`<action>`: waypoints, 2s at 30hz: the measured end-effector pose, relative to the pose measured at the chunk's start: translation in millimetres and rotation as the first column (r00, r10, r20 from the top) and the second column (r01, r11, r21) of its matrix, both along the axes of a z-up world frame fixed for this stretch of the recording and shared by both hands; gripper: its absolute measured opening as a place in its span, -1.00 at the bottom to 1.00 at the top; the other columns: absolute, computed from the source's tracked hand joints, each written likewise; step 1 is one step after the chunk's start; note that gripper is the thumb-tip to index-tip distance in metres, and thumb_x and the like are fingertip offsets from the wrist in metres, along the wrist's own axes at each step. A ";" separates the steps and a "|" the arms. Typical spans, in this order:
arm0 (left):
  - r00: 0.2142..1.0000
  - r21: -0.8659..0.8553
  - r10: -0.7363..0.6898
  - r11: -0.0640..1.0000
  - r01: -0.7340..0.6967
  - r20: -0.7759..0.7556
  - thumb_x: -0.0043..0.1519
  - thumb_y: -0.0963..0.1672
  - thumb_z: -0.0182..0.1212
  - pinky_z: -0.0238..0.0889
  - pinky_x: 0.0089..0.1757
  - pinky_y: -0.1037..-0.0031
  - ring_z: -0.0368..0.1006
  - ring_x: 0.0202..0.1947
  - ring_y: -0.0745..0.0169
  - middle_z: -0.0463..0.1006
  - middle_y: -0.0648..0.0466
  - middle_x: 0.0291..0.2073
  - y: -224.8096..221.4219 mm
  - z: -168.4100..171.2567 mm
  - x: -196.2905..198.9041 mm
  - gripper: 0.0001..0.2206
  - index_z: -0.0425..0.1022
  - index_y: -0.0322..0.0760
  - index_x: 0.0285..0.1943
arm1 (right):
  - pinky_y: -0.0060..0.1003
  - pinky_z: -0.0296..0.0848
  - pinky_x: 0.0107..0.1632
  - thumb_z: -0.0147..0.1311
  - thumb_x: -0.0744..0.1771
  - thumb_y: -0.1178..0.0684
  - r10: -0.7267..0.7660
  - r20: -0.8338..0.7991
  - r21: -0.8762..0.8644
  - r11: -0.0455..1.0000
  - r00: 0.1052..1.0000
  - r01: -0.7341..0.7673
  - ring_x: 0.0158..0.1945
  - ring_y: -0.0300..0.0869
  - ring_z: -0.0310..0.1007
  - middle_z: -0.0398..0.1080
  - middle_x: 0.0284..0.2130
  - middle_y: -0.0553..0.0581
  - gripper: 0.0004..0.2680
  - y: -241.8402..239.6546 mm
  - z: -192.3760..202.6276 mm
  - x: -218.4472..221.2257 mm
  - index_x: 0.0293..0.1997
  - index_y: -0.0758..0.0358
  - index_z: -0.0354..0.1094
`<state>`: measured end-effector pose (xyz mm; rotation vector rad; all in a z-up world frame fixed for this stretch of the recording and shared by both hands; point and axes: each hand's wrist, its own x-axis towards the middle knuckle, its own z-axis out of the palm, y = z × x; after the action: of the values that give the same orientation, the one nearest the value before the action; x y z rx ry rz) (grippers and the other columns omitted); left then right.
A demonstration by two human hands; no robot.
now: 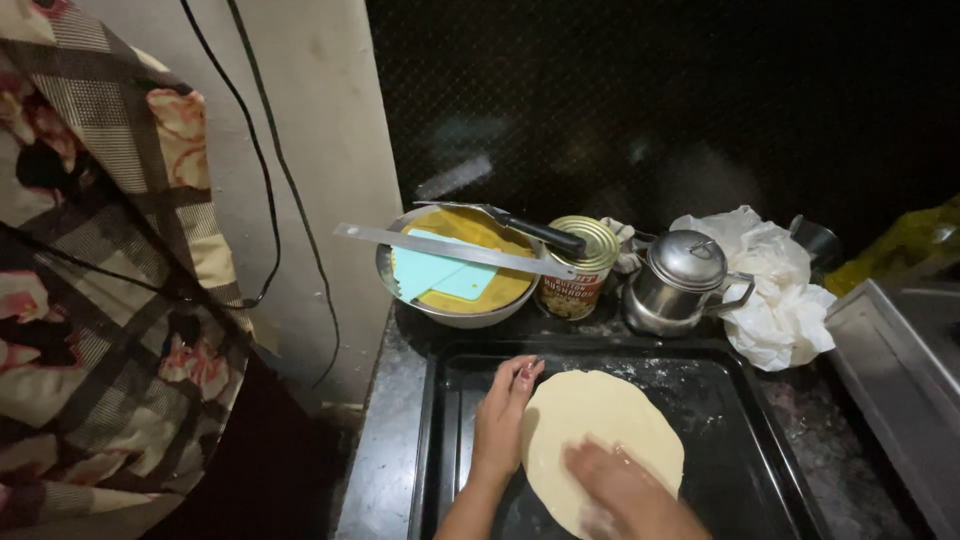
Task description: Preparing and shaping flatbread dough on a baking tray.
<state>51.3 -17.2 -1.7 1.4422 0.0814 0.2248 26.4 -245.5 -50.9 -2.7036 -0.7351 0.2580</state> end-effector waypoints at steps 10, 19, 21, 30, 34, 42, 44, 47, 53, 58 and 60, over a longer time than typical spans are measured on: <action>1.000 0.031 0.014 0.999 -0.014 0.001 0.36 -0.01 -0.02 0.33 0.08 0.44 0.59 0.11 0.18 0.69 -0.06 0.03 -0.5 6.5 -3.6 -0.62 0.48 -0.34 0.17 | -0.02 -0.11 0.48 -0.27 0.40 -0.13 0.652 0.658 -0.488 0.750 0.376 -0.446 0.52 -0.19 -0.07 -0.03 0.49 -0.03 -0.56 -65.6 -15.9 -21.0 0.51 0.05 -0.07; 1.000 0.034 0.017 0.999 -0.016 -0.010 0.36 0.02 -0.03 0.31 0.09 0.43 0.59 0.11 0.17 0.68 -0.08 0.03 -3.5 7.5 -9.8 -0.60 0.47 -0.35 0.16 | -0.04 -0.11 0.44 -0.31 0.37 -0.17 0.636 0.611 -0.420 0.765 0.471 -0.489 0.51 -0.16 -0.09 -0.02 0.48 -0.01 -0.52 -26.2 -15.2 -33.8 0.50 0.05 -0.03; 1.000 0.020 0.007 1.000 -0.007 -0.017 0.36 0.03 -0.02 0.31 0.09 0.43 0.58 0.12 0.17 0.68 -0.09 0.04 -4.2 7.3 -11.1 -0.59 0.47 -0.35 0.16 | -0.04 -0.11 0.45 -0.33 0.38 -0.17 0.655 0.618 -0.451 0.748 0.433 -0.487 0.51 -0.17 -0.11 -0.03 0.49 -0.01 -0.54 -57.6 -38.6 -33.9 0.50 0.05 -0.02; 0.999 -0.082 0.006 0.997 -0.010 -0.051 0.36 0.02 -0.02 0.29 0.12 0.45 0.56 0.14 0.17 0.66 -0.13 0.07 -9.9 -5.2 -5.7 -0.58 0.47 -0.39 0.17 | -0.30 0.53 0.00 0.04 0.40 -0.15 0.259 -0.380 0.443 0.894 0.888 -0.071 -0.07 -0.24 0.60 0.62 -0.20 0.01 -0.75 -41.2 5.5 -20.2 0.00 0.14 0.57; 1.000 -0.260 -0.019 0.965 0.015 -0.015 0.37 -0.01 0.00 0.28 0.14 0.45 0.53 0.17 0.16 0.63 -0.16 0.09 -13.2 -22.2 1.1 -0.59 0.44 -0.45 0.19 | -0.34 0.60 -0.25 0.01 0.35 -0.06 0.067 -0.970 0.202 0.763 0.235 0.614 -0.33 -0.16 0.63 0.61 -0.34 0.22 -0.74 27.8 72.9 -9.5 -0.12 0.34 0.53; 0.970 0.163 0.110 0.984 -0.075 -0.218 0.22 -0.01 0.21 0.39 0.02 0.40 0.62 0.00 0.13 0.70 -0.07 -0.04 -20.9 4.0 19.3 -0.64 0.56 -0.36 0.04 | -0.24 0.51 -0.13 0.20 0.26 -0.12 -0.537 -0.367 0.280 0.714 0.759 0.641 -0.28 -0.14 0.61 0.61 -0.31 0.10 -0.74 -48.7 26.1 77.0 -0.07 0.15 0.59; 0.951 0.261 0.131 0.964 -0.056 -0.280 0.18 0.00 0.26 0.43 0.00 0.36 0.64 -0.04 0.11 0.71 -0.07 -0.08 -27.7 11.6 26.6 -0.64 0.58 -0.34 0.01 | -0.23 0.54 -0.06 0.26 0.22 -0.12 -0.611 -0.161 0.249 0.735 0.775 0.631 -0.24 -0.13 0.62 0.59 -0.29 0.08 -0.72 -58.4 25.0 82.1 -0.05 0.09 0.60; 0.930 0.585 0.209 0.811 0.007 -0.302 0.12 -0.01 0.36 0.37 0.07 0.23 0.54 0.03 -0.10 0.68 -0.14 -0.10 -35.0 28.3 36.8 -0.61 0.58 -0.31 0.03 | -0.19 0.53 -0.03 0.38 0.13 -0.05 -0.636 -0.060 0.290 0.726 0.769 0.623 -0.20 -0.11 0.60 0.54 -0.23 0.12 -0.65 -59.4 19.9 92.7 -0.04 0.13 0.57; 0.842 0.699 0.232 0.681 0.216 -0.486 0.03 -0.06 0.43 0.34 0.12 0.16 0.35 0.22 -0.20 0.51 -0.16 0.11 -40.3 33.2 59.8 -0.59 0.55 -0.37 0.00 | -0.24 0.53 0.12 0.36 0.16 -0.10 -0.661 -0.222 0.102 0.715 0.717 0.691 -0.05 -0.09 0.65 0.66 -0.10 0.17 -0.62 -22.0 60.0 80.7 0.03 0.10 0.56; 0.879 0.752 0.237 0.633 0.183 -0.413 0.06 0.03 0.44 0.31 0.14 0.15 0.41 0.15 -0.29 0.51 -0.26 0.08 -33.5 16.4 77.3 -0.56 0.60 -0.36 -0.02 | 0.07 -0.08 0.34 0.15 0.33 -0.13 -0.110 0.428 0.161 0.986 0.897 0.043 0.36 0.23 0.08 0.19 0.29 0.48 -0.48 22.4 65.7 38.8 0.30 0.53 0.17; 0.856 0.699 0.240 0.692 0.179 -0.458 0.10 0.04 0.40 0.33 0.12 0.13 0.45 0.12 -0.31 0.54 -0.30 0.04 -30.3 13.4 83.3 -0.56 0.62 -0.38 -0.03 | 0.11 -0.13 0.38 0.10 0.33 -0.15 -0.053 0.435 0.179 0.983 0.899 -0.029 0.39 0.26 0.03 0.14 0.32 0.52 -0.45 38.3 67.0 21.1 0.35 0.56 0.13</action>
<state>134.6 -47.5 11.7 2.2878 0.5173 -0.1491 47.5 -207.2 16.1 -2.6091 -0.8135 -0.4220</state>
